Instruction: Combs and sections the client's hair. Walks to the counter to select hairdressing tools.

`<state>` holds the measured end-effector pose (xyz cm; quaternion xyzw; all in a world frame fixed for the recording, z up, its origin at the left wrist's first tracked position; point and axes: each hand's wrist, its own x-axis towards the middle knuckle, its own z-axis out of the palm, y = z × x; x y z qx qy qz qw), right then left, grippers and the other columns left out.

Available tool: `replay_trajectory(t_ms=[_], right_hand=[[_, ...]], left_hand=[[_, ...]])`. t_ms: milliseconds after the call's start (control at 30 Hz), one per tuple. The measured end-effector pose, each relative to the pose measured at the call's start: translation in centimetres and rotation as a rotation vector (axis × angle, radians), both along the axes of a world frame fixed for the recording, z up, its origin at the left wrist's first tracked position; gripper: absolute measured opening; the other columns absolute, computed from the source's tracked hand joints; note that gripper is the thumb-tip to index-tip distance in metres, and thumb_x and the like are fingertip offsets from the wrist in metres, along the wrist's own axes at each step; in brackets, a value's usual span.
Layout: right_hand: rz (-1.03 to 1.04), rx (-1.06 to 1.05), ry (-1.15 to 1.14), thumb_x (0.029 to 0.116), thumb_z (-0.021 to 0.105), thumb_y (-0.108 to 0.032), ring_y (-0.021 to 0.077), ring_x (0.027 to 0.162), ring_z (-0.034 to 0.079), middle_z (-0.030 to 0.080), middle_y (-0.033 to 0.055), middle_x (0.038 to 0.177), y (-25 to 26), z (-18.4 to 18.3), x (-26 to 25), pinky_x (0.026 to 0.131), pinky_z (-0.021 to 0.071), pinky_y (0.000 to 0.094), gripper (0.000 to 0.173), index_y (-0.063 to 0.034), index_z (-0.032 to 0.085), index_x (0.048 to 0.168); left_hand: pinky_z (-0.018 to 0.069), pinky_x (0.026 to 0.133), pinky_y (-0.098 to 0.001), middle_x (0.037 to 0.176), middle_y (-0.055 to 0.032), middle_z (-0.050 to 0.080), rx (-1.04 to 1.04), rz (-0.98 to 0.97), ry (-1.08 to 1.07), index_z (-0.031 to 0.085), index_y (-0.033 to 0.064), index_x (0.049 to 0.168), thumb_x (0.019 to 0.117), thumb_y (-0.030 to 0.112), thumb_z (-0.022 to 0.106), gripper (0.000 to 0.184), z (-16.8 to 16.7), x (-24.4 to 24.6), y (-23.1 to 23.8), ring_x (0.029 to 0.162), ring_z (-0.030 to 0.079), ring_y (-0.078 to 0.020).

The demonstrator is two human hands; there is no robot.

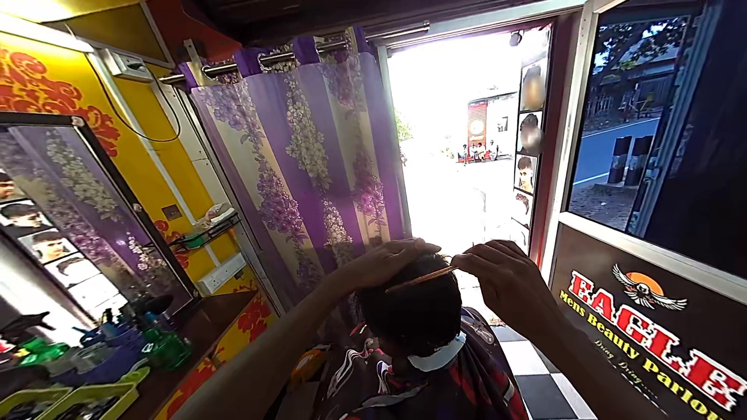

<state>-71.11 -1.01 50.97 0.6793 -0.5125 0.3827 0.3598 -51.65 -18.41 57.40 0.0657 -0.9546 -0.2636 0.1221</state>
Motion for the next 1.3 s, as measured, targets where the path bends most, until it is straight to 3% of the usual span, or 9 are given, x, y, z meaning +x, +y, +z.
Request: replay_trajectory(t_ms=[67, 133, 200, 300, 433, 667, 1000, 1167, 1300], right_hand=[[0.013, 0.143, 0.039, 0.0951, 0.05, -0.009, 0.0138, 0.085, 0.068, 0.07, -0.006, 0.088, 1.2, 0.1, -0.2, 0.078, 0.0571, 0.0389, 0.028, -0.0216, 0.076, 0.098], [0.053, 0.345, 0.14, 0.0927, 0.055, -0.009, 0.0133, 0.08, 0.068, 0.068, -0.0072, 0.081, 2.9, 0.6, -0.2, 0.074, 0.0571, 0.0395, 0.025, -0.0245, 0.074, 0.093], [0.126, 0.455, 0.211, 0.0974, 0.051, -0.018, 0.0099, 0.08, 0.066, 0.068, -0.0102, 0.083, 3.9, 1.3, 0.1, 0.072, 0.0556, 0.0354, 0.025, -0.0288, 0.074, 0.096], [0.148, 0.213, 0.121, 0.1038, 0.046, -0.027, 0.0068, 0.082, 0.067, 0.07, -0.0121, 0.087, 3.9, 2.4, 1.9, 0.075, 0.0557, 0.0316, 0.029, -0.0302, 0.075, 0.103], [-0.015, -0.105, 0.053, 0.1016, 0.05, -0.019, 0.0127, 0.09, 0.068, 0.074, -0.0059, 0.093, 3.0, 4.4, 4.2, 0.085, 0.0524, 0.0362, 0.029, -0.0227, 0.079, 0.104], [-0.068, 0.004, 0.197, 0.0984, 0.049, -0.014, 0.015, 0.09, 0.067, 0.072, -0.0059, 0.091, 1.0, 4.7, 5.1, 0.086, 0.0505, 0.0408, 0.029, -0.0235, 0.076, 0.101], [-0.099, 0.029, 0.217, 0.0974, 0.05, -0.013, 0.0164, 0.088, 0.067, 0.072, -0.0052, 0.09, 0.9, 4.2, 4.3, 0.083, 0.0513, 0.04, 0.028, -0.0224, 0.077, 0.1], [-0.124, 0.069, 0.218, 0.0946, 0.05, -0.009, 0.017, 0.082, 0.066, 0.071, -0.0043, 0.088, 0.9, 4.1, 4.2, 0.075, 0.051, 0.0391, 0.03, -0.022, 0.077, 0.101], [-0.143, 0.225, 0.206, 0.0911, 0.053, -0.013, 0.017, 0.069, 0.064, 0.065, -0.005, 0.074, 2.2, 3.9, 4.3, 0.061, 0.052, 0.0381, 0.024, -0.0229, 0.075, 0.091]], left_hand=[[0.0332, 0.121, -0.0413, 0.15, 0.0054, 0.056, 0.015, -0.037, -0.014, 0.06, 0.0236, 0.144, 0.1101, 0.05, 0.02, 0.059, -0.2, -0.3, -0.9, 0.141, 0.046, -0.0093], [0.0349, 0.12, -0.0388, 0.151, 0.0054, 0.054, 0.109, -0.088, 0.0, 0.056, 0.0215, 0.148, 0.1102, 0.05, 0.019, 0.06, -0.2, -0.2, -1.6, 0.141, 0.047, -0.0084], [0.0368, 0.119, -0.0383, 0.152, 0.0027, 0.054, 0.243, -0.146, 0.066, 0.052, 0.0155, 0.15, 0.1087, 0.055, 0.02, 0.066, -0.3, 0.2, -2.4, 0.141, 0.047, -0.011], [0.0401, 0.116, -0.0366, 0.149, -0.0017, 0.057, 0.327, -0.162, 0.142, 0.05, 0.0108, 0.151, 0.105, 0.062, 0.028, 0.073, -0.7, 1.1, -3.6, 0.139, 0.05, -0.0131], [0.0394, 0.116, -0.0372, 0.148, -0.002, 0.057, 0.207, -0.196, 0.163, 0.054, 0.0151, 0.15, 0.1018, 0.065, 0.038, 0.071, -1.8, 1.4, -4.1, 0.137, 0.051, -0.0115], [0.0367, 0.119, -0.0389, 0.151, -0.0065, 0.053, 0.164, -0.266, 0.193, 0.048, 0.0107, 0.153, 0.1041, 0.06, 0.039, 0.07, -2.9, 0.4, -3.7, 0.139, 0.049, -0.0139], [0.0381, 0.118, -0.0391, 0.151, -0.0053, 0.054, 0.169, -0.26, 0.175, 0.049, 0.0137, 0.153, 0.1049, 0.058, 0.04, 0.066, -2.9, 0.1, -3.5, 0.138, 0.05, -0.0138], [0.0375, 0.118, -0.039, 0.151, -0.0045, 0.054, 0.152, -0.257, 0.168, 0.049, 0.0143, 0.153, 0.1049, 0.059, 0.038, 0.067, -2.8, 0.0, -3.6, 0.139, 0.05, -0.013], [0.0363, 0.119, -0.0407, 0.153, -0.0017, 0.052, 0.126, -0.24, 0.161, 0.05, 0.0167, 0.153, 0.1054, 0.059, 0.036, 0.065, -2.8, -0.1, -3.4, 0.14, 0.048, -0.0126]])
